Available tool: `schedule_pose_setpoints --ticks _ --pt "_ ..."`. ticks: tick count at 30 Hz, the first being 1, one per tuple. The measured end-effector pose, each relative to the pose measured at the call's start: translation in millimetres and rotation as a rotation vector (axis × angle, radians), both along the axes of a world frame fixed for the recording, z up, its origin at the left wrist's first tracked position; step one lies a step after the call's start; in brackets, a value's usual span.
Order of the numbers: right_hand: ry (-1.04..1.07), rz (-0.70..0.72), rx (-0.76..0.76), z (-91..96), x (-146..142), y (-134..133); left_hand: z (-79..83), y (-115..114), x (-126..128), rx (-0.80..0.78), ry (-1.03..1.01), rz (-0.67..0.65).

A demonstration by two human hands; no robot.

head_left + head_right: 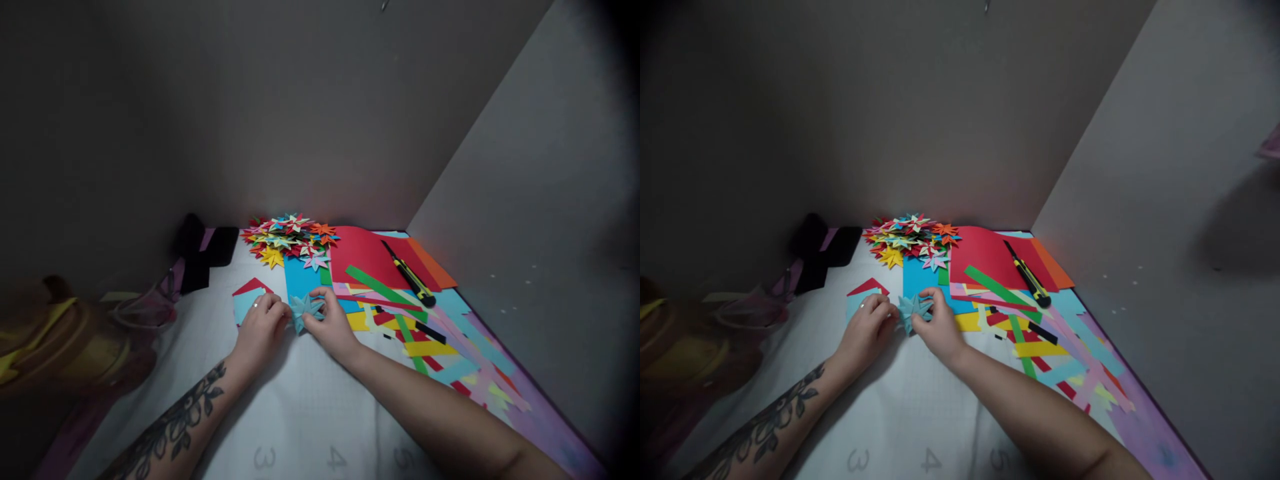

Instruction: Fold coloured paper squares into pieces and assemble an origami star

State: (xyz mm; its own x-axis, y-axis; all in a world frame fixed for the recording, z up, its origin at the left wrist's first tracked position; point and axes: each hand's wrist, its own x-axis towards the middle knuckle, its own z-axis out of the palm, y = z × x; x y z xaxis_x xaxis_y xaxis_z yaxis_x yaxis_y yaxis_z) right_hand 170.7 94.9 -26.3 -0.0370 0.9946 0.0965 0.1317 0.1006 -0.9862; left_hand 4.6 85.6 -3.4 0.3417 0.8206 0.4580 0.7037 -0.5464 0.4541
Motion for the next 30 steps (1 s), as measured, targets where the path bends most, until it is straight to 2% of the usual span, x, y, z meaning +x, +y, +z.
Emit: schedule_pose_setpoints --ticks 4,8,14,20,25,30 --pt "0.023 0.017 -0.015 -3.2 -1 0 -3.6 1 0 -0.080 -0.143 -0.036" --pt "0.038 0.032 -0.043 -6.6 -3 -1 -12.1 5 -1 -0.128 -0.266 0.058" --pt "0.023 0.028 -0.031 -6.2 -3 -1 -7.2 4 -2 -0.105 -0.256 -0.055" --pt "0.002 0.007 -0.010 -4.1 -2 -1 -6.5 4 1 -0.149 -0.309 -0.013" --pt "-0.112 -0.043 0.058 -3.2 -1 -3 -8.7 4 4 -0.223 -0.338 0.024" --pt "-0.162 -0.057 0.096 -1.5 -1 -3 -8.8 2 5 -0.265 -0.373 0.010"
